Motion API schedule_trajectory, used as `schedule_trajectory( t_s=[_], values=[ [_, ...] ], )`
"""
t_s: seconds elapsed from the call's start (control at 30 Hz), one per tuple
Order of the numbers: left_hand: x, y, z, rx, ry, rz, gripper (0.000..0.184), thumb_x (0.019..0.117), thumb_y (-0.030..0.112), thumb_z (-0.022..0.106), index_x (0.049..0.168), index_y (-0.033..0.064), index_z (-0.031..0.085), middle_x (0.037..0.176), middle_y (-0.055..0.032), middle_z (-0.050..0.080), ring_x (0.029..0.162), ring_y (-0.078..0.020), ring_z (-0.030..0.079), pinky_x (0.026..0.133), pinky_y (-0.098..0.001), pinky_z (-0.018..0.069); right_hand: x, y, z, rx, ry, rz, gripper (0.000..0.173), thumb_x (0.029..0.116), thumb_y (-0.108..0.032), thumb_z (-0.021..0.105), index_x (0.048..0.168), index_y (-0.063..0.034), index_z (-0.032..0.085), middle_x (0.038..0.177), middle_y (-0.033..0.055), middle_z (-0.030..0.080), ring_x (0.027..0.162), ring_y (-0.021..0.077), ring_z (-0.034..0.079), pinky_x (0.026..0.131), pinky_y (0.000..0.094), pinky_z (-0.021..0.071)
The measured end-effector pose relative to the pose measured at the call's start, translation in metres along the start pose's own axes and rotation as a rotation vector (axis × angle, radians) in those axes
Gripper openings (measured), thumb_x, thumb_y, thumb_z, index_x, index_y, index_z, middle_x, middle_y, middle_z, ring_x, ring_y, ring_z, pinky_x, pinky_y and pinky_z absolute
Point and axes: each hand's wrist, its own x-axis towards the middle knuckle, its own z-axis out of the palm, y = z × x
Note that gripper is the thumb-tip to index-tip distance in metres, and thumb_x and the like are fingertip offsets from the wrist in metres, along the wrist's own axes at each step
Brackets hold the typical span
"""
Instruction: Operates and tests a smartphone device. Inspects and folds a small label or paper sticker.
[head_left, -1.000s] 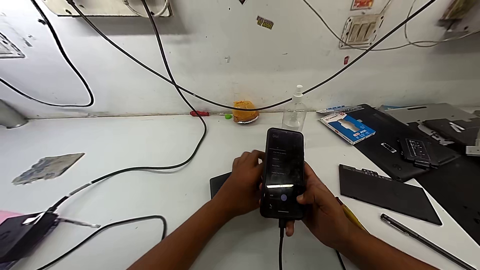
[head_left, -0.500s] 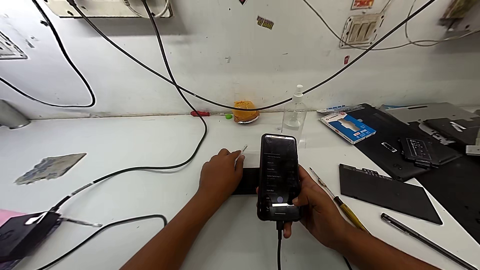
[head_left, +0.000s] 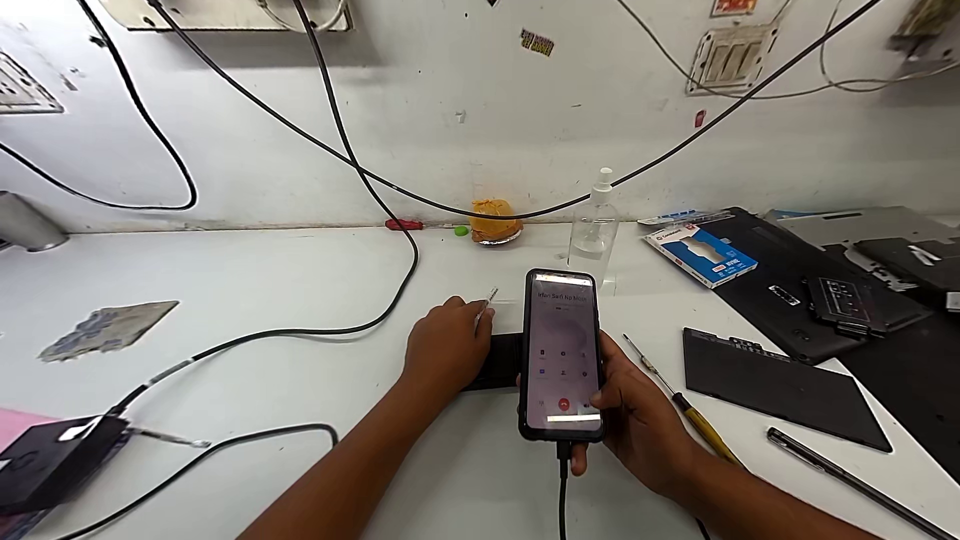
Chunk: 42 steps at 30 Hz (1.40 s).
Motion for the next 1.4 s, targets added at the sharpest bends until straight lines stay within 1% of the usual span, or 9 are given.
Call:
schedule_trajectory(
  t_s=[0.17,0.4,0.57,0.73,0.83,1.0,1.17,1.27,1.4],
  values=[
    [0.000,0.001,0.000,0.005,-0.003,0.000,0.044,0.1090,0.044,0.041,0.129,0.0203,0.072,0.103,-0.0070,0.068,0.096,-0.0259,0.067,0.080,-0.0499,0.0547,-0.001,-0.002,0.005,-0.056,0.032,-0.007,0.068,0.0916,0.002,0.045,0.153,-0.0224,0.030,0.117,0.0235,0.065,0.080,0.0337,0.073,0.056,0.0424,0.0623],
    [-0.002,0.001,0.001,-0.037,0.042,0.029,0.044,0.1094,0.043,0.040,0.127,0.0183,0.072,0.104,-0.0070,0.069,0.097,-0.0251,0.067,0.080,-0.0498,0.0548,0.000,0.002,-0.002,0.019,-0.006,0.009,0.059,0.0962,-0.007,0.038,0.152,-0.0258,0.030,0.120,0.0246,0.064,0.085,0.0354,0.074,0.058,0.0424,0.0620],
    [-0.007,0.006,0.004,-0.172,0.130,0.060,0.043,0.1095,0.043,0.042,0.124,0.0162,0.073,0.100,-0.0052,0.067,0.088,-0.0210,0.067,0.074,-0.0462,0.0561,0.000,0.001,-0.001,-0.012,0.059,0.027,0.051,0.1012,-0.017,0.036,0.151,-0.0259,0.033,0.119,0.0242,0.065,0.085,0.0340,0.074,0.057,0.0400,0.0614],
    [-0.011,0.012,0.007,-0.237,0.074,0.033,0.046,0.1093,0.047,0.039,0.123,0.0183,0.073,0.100,-0.0035,0.067,0.089,-0.0203,0.066,0.073,-0.0474,0.0551,0.001,0.000,0.003,-0.037,0.112,0.063,0.060,0.0960,-0.004,0.039,0.152,-0.0235,0.032,0.115,0.0239,0.066,0.080,0.0334,0.074,0.055,0.0408,0.0618],
    [-0.012,0.013,0.007,-0.268,0.077,0.028,0.047,0.1094,0.048,0.039,0.123,0.0183,0.073,0.100,-0.0033,0.067,0.089,-0.0203,0.066,0.074,-0.0478,0.0547,0.001,-0.001,0.004,-0.058,0.126,0.075,0.056,0.1001,-0.009,0.036,0.154,-0.0249,0.030,0.115,0.0240,0.066,0.081,0.0332,0.074,0.055,0.0401,0.0616],
    [-0.012,0.013,0.012,-0.451,0.116,0.010,0.047,0.1096,0.047,0.039,0.120,0.0158,0.073,0.096,-0.0033,0.065,0.082,-0.0181,0.063,0.072,-0.0442,0.0531,0.003,-0.001,0.005,-0.286,0.286,0.112,0.040,0.1068,-0.026,0.031,0.143,-0.0203,0.047,0.103,0.0198,0.069,0.064,0.0266,0.069,0.042,0.0327,0.0531],
    [-0.013,0.013,0.016,-0.619,0.107,-0.025,0.047,0.1092,0.048,0.041,0.118,0.0140,0.072,0.096,-0.0027,0.066,0.072,-0.0144,0.063,0.066,-0.0380,0.0548,0.003,-0.004,0.003,-0.463,0.395,0.146,0.042,0.1092,-0.037,0.029,0.137,-0.0233,0.057,0.093,0.0146,0.069,0.053,0.0208,0.061,0.036,0.0284,0.0441],
    [-0.014,0.015,0.016,-0.711,0.098,-0.037,0.045,0.1094,0.047,0.041,0.118,0.0147,0.071,0.093,-0.0024,0.066,0.062,-0.0141,0.061,0.058,-0.0357,0.0543,0.003,-0.003,0.003,-0.524,0.438,0.092,0.045,0.1098,-0.038,0.029,0.132,-0.0224,0.065,0.090,0.0135,0.070,0.055,0.0196,0.062,0.038,0.0271,0.0433],
    [-0.016,0.017,0.015,-0.857,0.079,-0.035,0.044,0.1102,0.045,0.039,0.114,0.0140,0.070,0.083,-0.0029,0.067,0.052,-0.0146,0.058,0.049,-0.0316,0.0523,0.004,0.002,0.000,-0.599,0.373,0.024,0.046,0.1094,-0.034,0.032,0.122,-0.0157,0.071,0.093,0.0123,0.073,0.072,0.0207,0.070,0.050,0.0301,0.0536]
  ],
)
